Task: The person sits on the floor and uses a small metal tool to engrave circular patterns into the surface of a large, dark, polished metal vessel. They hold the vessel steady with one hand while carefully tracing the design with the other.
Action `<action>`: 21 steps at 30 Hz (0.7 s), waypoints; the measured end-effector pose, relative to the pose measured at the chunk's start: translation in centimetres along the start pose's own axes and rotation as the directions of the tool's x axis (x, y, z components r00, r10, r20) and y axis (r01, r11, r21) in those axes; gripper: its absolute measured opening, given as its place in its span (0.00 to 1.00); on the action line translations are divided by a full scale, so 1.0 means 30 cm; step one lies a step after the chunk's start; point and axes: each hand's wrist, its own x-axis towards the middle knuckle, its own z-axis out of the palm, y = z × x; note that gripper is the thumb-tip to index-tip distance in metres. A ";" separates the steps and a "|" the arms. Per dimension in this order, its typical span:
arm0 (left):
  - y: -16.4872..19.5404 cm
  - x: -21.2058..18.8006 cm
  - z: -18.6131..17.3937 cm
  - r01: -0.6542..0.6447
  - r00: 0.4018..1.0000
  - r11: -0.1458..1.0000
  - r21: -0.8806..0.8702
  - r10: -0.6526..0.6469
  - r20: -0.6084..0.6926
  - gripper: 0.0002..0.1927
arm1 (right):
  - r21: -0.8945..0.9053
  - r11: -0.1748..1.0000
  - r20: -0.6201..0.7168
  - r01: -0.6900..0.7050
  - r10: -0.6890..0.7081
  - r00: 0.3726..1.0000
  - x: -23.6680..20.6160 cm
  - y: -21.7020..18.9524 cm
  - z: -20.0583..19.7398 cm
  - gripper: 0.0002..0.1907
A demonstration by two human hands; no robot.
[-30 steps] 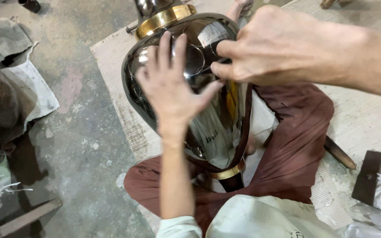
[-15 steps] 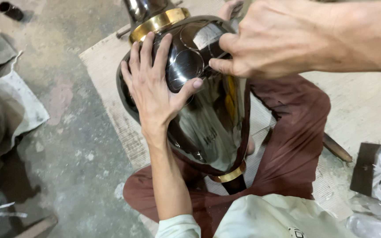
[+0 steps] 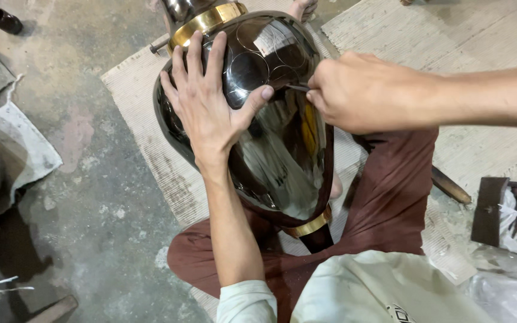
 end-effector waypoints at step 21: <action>0.166 0.079 0.042 -0.381 0.905 0.885 -0.269 0.416 0.086 0.09 | 0.118 0.991 0.222 -0.069 0.041 0.974 0.098 0.074 -0.104 0.21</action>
